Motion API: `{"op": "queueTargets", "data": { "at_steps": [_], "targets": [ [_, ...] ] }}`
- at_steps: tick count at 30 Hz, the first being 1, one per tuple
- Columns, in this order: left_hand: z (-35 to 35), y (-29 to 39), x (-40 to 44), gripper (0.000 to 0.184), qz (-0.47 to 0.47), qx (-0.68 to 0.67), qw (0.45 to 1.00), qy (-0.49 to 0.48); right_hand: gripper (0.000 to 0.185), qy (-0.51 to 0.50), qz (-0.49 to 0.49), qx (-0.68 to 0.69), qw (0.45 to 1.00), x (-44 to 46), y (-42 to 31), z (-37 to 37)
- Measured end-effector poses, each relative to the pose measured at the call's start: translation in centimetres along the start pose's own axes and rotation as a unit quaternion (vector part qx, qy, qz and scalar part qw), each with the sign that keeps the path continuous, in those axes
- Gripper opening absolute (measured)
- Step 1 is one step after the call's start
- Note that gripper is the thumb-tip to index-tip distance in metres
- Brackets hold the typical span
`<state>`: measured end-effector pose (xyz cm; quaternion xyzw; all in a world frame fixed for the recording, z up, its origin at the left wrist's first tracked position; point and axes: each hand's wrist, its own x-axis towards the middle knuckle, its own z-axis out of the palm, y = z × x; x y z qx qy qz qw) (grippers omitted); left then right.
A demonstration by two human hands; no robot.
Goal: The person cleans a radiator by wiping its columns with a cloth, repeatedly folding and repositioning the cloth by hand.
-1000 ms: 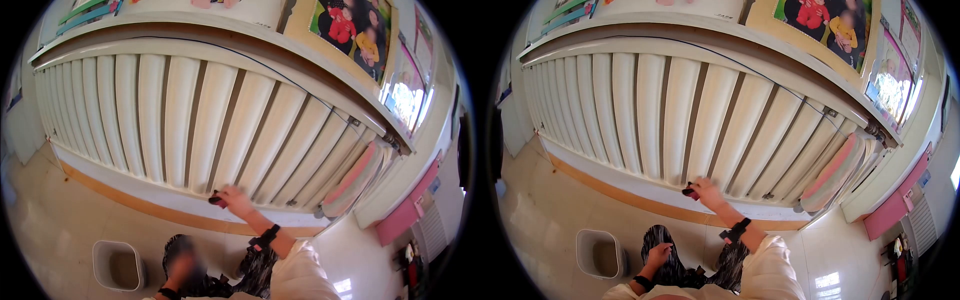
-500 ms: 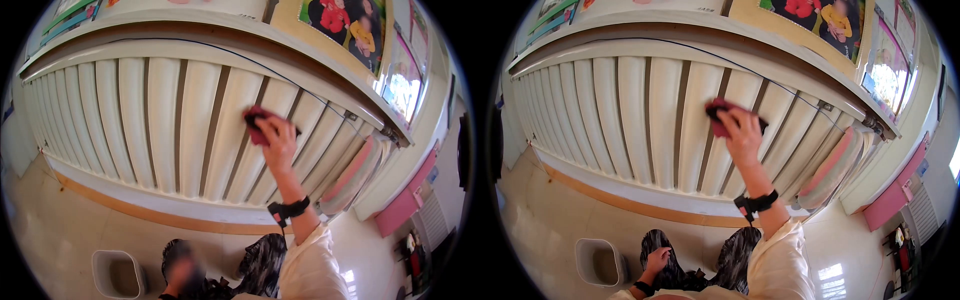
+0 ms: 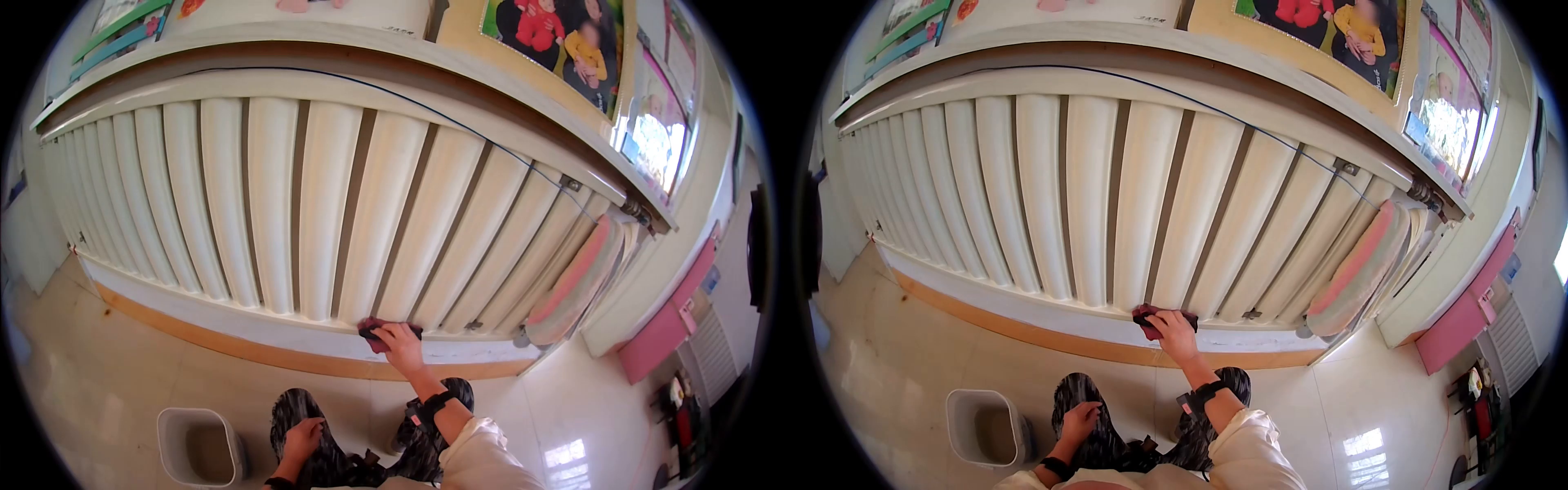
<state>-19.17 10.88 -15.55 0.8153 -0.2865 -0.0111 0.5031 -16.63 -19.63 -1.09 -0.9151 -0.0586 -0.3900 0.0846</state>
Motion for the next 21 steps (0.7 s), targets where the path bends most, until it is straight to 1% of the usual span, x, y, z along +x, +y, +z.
{"op": "queueTargets", "data": {
  "at_steps": [2,4,5,7,9,11,13,14,16,17,19,21],
  "targets": [
    [0.1,-0.1,-0.2,0.018,0.003,0.0,1.0,0.002,0.047,0.0,0.002,0.006,1.0,-0.2,-0.1,0.5],
    [0.2,-0.5,-0.3,0.017,0.035,0.035,0.999,0.015,0.048,-0.011,0.064,0.036,0.997,0.0,-0.1,0.9],
    [0.7,-1.6,-0.7,0.017,0.036,0.037,0.999,0.014,0.048,-0.009,0.065,0.037,0.997,0.9,-1.0,-0.2],
    [1.7,-3.9,-0.9,0.017,0.043,0.138,0.989,-0.025,0.045,0.059,0.05,0.054,0.996,4.5,-2.2,-3.1],
    [2.0,-4.3,-1.2,0.017,0.054,0.121,0.991,-0.013,0.045,0.141,0.009,0.023,0.99,9.9,-3.4,-7.3],
    [1.9,-4.2,-1.3,0.017,0.069,0.105,0.992,-0.006,0.045,0.279,-0.06,-0.032,0.958,15.6,-3.8,-10.9],
    [1.8,-4.2,-1.0,0.017,0.066,0.089,0.994,-0.013,0.045,0.354,-0.084,-0.056,0.93,20.5,-4.6,-14.3],
    [1.8,-4.3,-1.0,0.017,0.068,0.089,0.994,-0.013,0.045,0.356,-0.085,-0.057,0.929,22.0,-4.8,-15.0],
    [2.2,-4.5,-0.9,0.017,0.103,0.102,0.989,0.021,0.044,0.382,-0.101,-0.07,0.916,24.3,-5.3,-15.1],
    [2.2,-4.4,-0.9,0.017,0.103,0.1,0.989,0.02,0.042,0.345,-0.086,-0.054,0.933,24.3,-4.9,-13.6],
    [2.3,-4.3,-0.9,0.017,0.076,0.081,0.994,0.009,0.041,0.315,-0.12,-0.076,0.938,22.5,-4.6,-10.7],
    [2.4,-4.5,-0.9,0.017,0.073,0.08,0.994,0.008,0.04,0.282,-0.144,-0.061,0.947,19.6,-3.8,-7.5]
  ]
}}
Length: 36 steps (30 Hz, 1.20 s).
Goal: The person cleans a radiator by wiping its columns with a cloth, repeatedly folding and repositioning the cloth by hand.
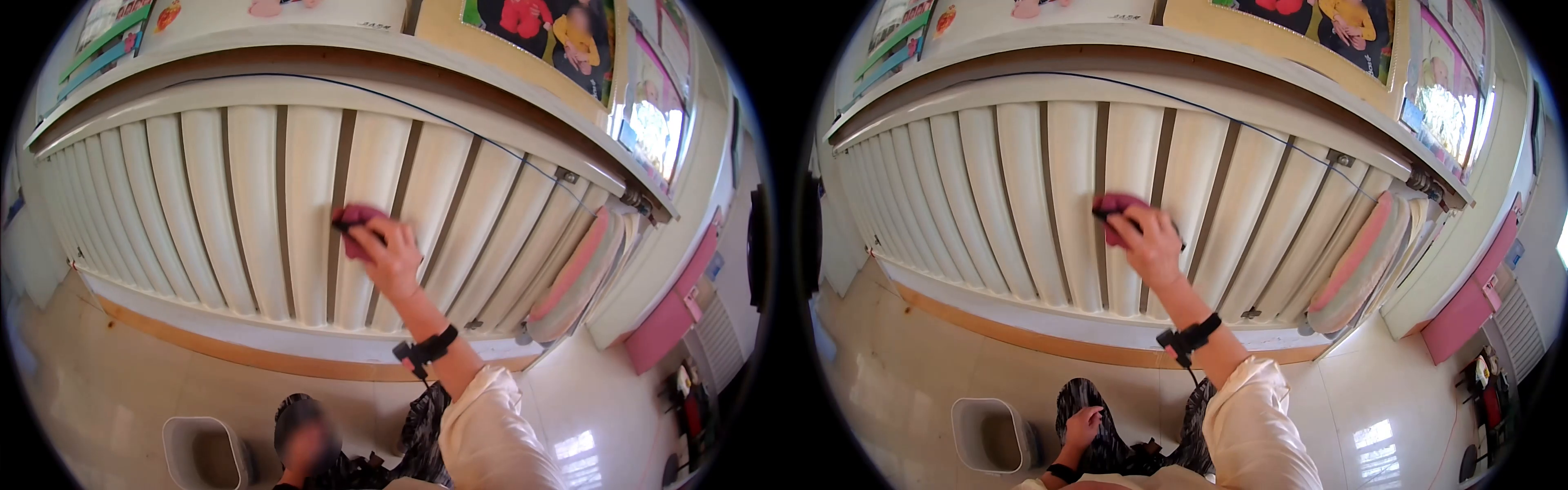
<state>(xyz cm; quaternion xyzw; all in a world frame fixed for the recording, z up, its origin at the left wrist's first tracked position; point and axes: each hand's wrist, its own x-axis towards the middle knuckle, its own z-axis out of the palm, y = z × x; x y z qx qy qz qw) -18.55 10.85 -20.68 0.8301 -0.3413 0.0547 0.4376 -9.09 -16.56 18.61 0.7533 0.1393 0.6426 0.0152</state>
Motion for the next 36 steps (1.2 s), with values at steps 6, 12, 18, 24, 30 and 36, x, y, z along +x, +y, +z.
{"op": "queueTargets", "data": {
  "at_steps": [6,12,18,24,30,36],
  "targets": [
    [-2.8,4.6,1.8,0.016,-0.081,-0.063,0.994,-0.02,0.04,-0.157,0.024,0.062,0.985,-12.6,-2.1,0.0],
    [-1.1,1.8,0.4,0.017,-0.049,-0.008,0.999,-0.011,0.036,-0.314,0.035,0.115,0.942,-20.1,-4.0,0.2],
    [0.0,-0.2,-0.3,0.016,-0.009,0.039,0.999,-0.01,0.036,-0.393,0.165,0.182,0.886,-20.4,-4.5,-0.1],
    [0.1,-0.2,-1.0,0.016,-0.014,0.057,0.998,-0.001,0.037,-0.311,0.108,0.206,0.921,-9.2,-2.9,-5.4],
    [-0.4,0.4,0.1,0.015,0.004,0.048,0.999,-0.008,0.045,0.055,-0.01,-0.075,0.996,5.3,2.0,-9.2],
    [-2.1,3.9,1.6,0.016,-0.074,-0.041,0.996,-0.012,0.036,-0.037,-0.024,-0.076,0.996,-2.0,3.7,-4.5]
  ]
}}
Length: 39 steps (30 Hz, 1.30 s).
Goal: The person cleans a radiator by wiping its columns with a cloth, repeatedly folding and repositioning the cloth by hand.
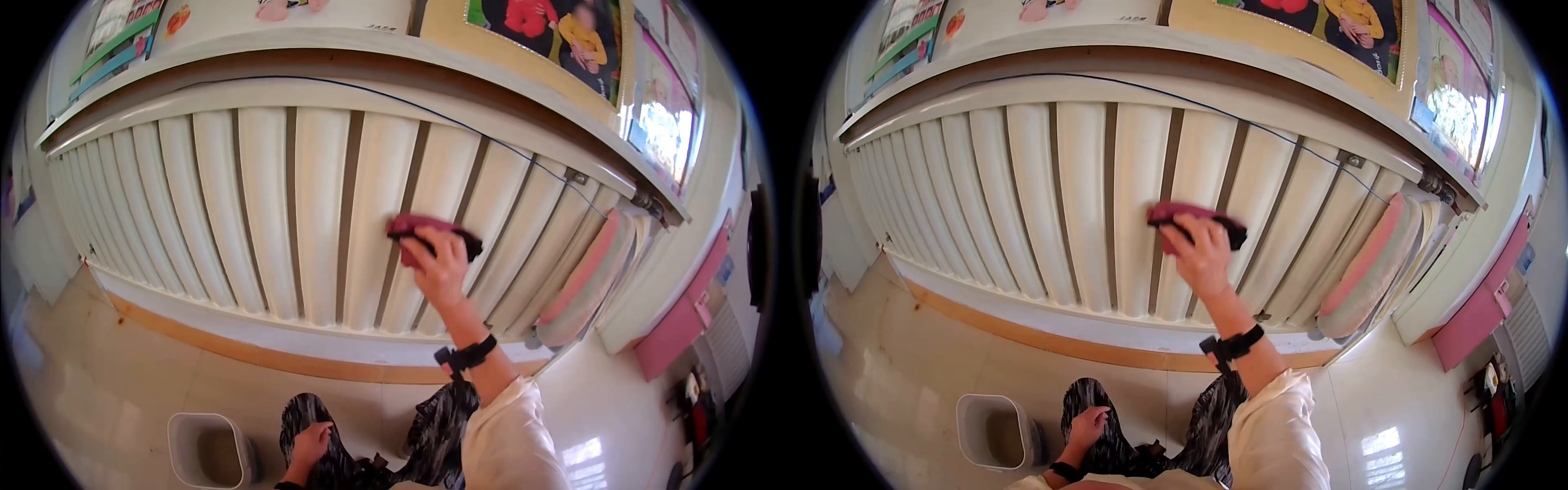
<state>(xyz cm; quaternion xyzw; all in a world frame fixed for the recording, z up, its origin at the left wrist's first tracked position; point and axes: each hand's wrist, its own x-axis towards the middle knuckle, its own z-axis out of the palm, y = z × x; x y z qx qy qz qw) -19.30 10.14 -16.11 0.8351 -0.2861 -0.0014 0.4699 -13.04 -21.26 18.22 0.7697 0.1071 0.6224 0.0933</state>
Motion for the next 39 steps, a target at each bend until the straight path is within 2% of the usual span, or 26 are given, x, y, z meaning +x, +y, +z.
{"op": "queueTargets", "data": {
  "at_steps": [6,8,9,11,14,16,18,21,23,24,26,28,32,39],
  "targets": [
    [-0.4,0.1,0.0,0.016,-0.001,0.0,1.0,-0.007,0.031,-0.062,0.036,0.01,0.997,-10.0,-3.4,1.2],
    [-0.3,0.0,0.0,0.016,-0.001,-0.004,1.0,-0.008,0.034,-0.135,0.041,0.04,0.989,-13.1,-4.2,1.2],
    [-0.2,-0.1,0.0,0.016,0.004,-0.002,1.0,-0.002,0.034,-0.135,0.04,0.039,0.989,-14.5,-4.5,1.2],
    [-0.2,-0.1,-0.1,0.016,0.009,0.0,1.0,0.006,0.036,-0.229,0.026,0.075,0.97,-17.4,-4.9,1.0],
    [-0.4,0.1,-0.2,0.016,0.009,0.006,1.0,0.004,0.038,-0.281,0.042,0.102,0.953,-20.2,-6.1,0.6],
    [-0.5,0.2,-0.3,0.016,0.031,0.028,0.999,0.011,0.035,-0.265,0.06,0.116,0.955,-20.1,-6.4,0.9],
    [-0.3,-0.2,-0.5,0.016,0.032,0.025,0.999,0.011,0.034,-0.265,0.124,0.156,0.943,-19.6,-6.7,0.6],
    [-0.2,-0.6,-0.6,0.017,0.026,0.019,0.999,0.012,0.033,-0.241,0.124,0.191,0.944,-17.2,-6.2,-1.1],
    [0.0,-0.6,-0.6,0.017,0.018,0.014,1.0,0.008,0.032,-0.137,0.115,0.165,0.97,-13.6,-4.6,-1.9],
    [-0.1,-0.4,-0.6,0.017,0.017,0.017,1.0,0.011,0.03,-0.083,0.07,0.1,0.989,-10.3,-3.5,-3.1],
    [-0.1,-0.2,-0.6,0.018,0.016,0.021,1.0,0.003,0.025,-0.001,0.014,0.049,0.999,-4.9,-0.2,-4.4],
    [-0.1,-0.3,-0.4,0.018,0.02,-0.02,0.999,0.016,0.03,0.066,-0.012,0.017,0.998,0.4,2.8,-5.4],
    [0.1,-0.6,-0.1,0.019,-0.011,-0.022,0.999,-0.023,0.033,0.118,0.005,-0.047,0.992,7.6,5.3,-5.4],
    [0.4,-0.9,-0.1,0.02,-0.016,-0.03,0.999,-0.008,0.03,0.073,0.014,-0.044,0.996,-0.5,3.9,-1.7]
  ]
}}
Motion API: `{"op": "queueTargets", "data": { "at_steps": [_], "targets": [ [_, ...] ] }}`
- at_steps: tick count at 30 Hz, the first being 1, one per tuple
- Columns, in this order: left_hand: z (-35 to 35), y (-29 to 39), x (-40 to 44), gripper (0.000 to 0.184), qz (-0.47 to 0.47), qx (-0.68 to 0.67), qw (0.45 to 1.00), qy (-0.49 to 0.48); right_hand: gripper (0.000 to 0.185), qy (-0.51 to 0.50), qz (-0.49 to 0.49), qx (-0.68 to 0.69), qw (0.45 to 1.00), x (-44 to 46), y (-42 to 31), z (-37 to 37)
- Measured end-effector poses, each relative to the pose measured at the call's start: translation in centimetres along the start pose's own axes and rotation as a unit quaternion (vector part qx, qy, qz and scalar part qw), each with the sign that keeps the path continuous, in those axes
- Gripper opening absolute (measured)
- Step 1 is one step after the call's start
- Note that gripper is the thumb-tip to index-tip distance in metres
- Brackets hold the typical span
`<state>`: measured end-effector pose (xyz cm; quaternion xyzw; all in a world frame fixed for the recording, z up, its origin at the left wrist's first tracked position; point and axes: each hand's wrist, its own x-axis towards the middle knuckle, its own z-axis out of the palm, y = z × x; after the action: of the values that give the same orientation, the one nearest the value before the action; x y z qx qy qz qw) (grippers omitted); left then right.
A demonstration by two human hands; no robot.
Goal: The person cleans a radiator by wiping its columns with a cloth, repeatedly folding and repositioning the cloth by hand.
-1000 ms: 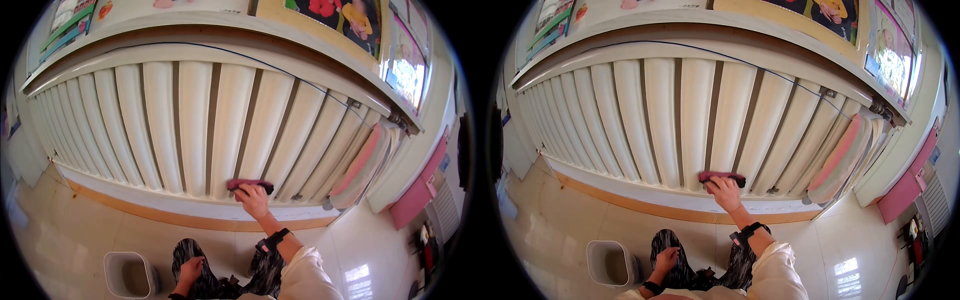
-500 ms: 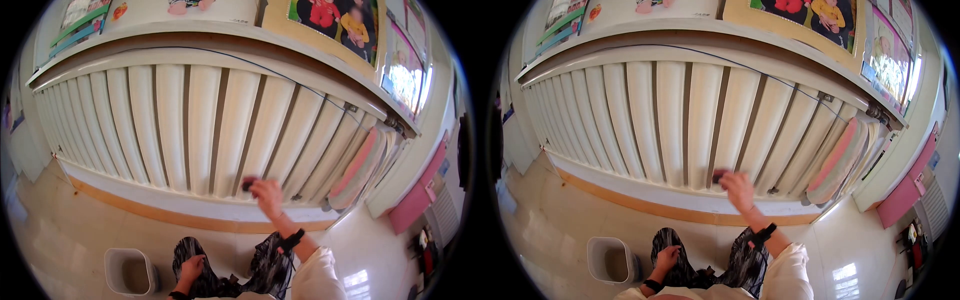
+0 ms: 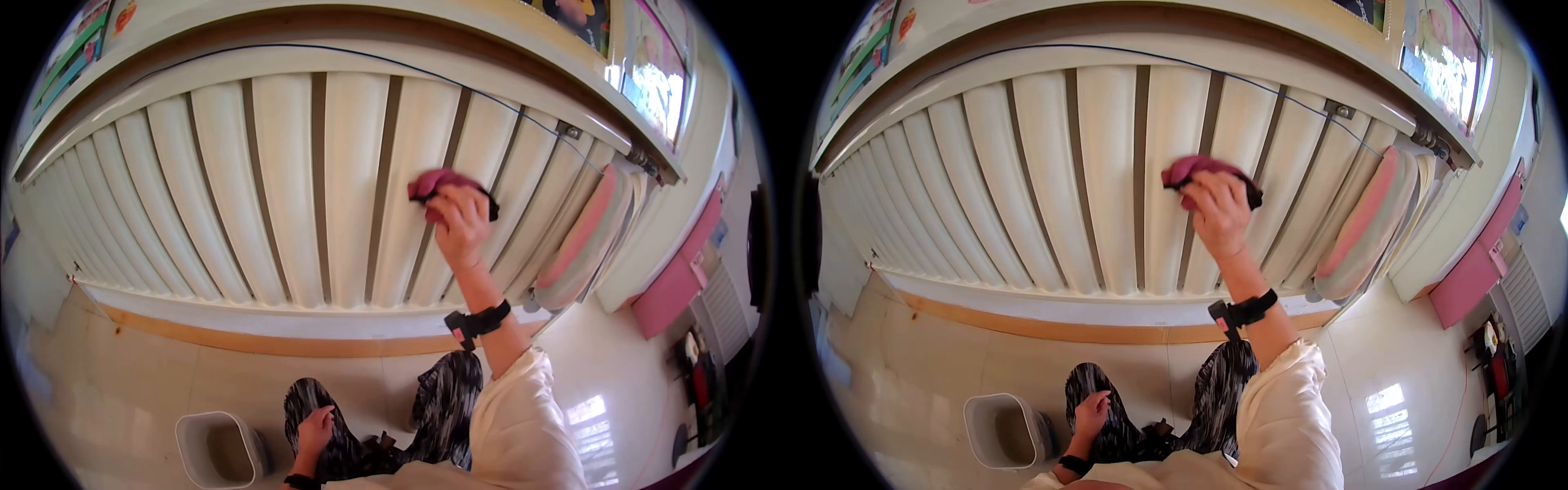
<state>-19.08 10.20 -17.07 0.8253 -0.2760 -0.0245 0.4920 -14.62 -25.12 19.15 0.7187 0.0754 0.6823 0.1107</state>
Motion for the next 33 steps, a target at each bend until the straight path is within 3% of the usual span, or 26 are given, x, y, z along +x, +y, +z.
{"op": "queueTargets", "data": {
  "at_steps": [8,10,15,19,21,23,25,29,31,33],
  "targets": [
    [-0.2,0.4,0.1,0.021,0.042,0.008,0.999,0.009,0.025,-0.118,0.019,0.05,0.992,-10.5,-3.1,-1.7],
    [0.8,-2.5,-0.5,0.02,0.101,0.076,0.992,0.028,0.022,-0.196,0.019,0.082,0.977,-13.5,-3.7,-2.1],
    [1.1,-3.7,-0.8,0.02,0.103,0.1,0.989,0.03,0.019,-0.364,0.018,0.166,0.916,-18.8,-5.2,-3.7],
    [1.4,-4.0,-1.1,0.019,0.1,0.115,0.987,0.042,0.017,-0.364,0.055,0.19,0.91,-17.9,-5.7,-3.8],
    [1.4,-4.0,-1.2,0.019,0.107,0.127,0.985,0.044,0.021,-0.353,0.068,0.206,0.91,-16.5,-5.3,-3.7],
    [0.7,-2.1,-0.8,0.018,0.111,0.134,0.984,0.048,0.022,-0.254,0.094,0.224,0.936,-11.8,-4.4,-4.0],
    [-1.0,1.9,-0.6,0.017,0.049,0.039,0.998,0.017,0.025,-0.155,0.047,0.16,0.974,-5.7,-2.3,-4.0],
    [-0.5,0.9,-0.6,0.017,0.036,0.01,0.999,0.016,0.028,-0.004,0.018,0.057,0.998,6.3,0.7,-4.6],
    [0.0,-0.7,-0.6,0.017,0.127,0.123,0.984,0.026,0.027,0.005,0.004,0.022,1.0,9.8,1.6,-4.0],
    [0.4,-1.3,-0.8,0.018,0.119,0.113,0.986,0.029,0.029,0.018,-0.003,0.028,0.999,9.6,2.2,-2.6]
  ]
}}
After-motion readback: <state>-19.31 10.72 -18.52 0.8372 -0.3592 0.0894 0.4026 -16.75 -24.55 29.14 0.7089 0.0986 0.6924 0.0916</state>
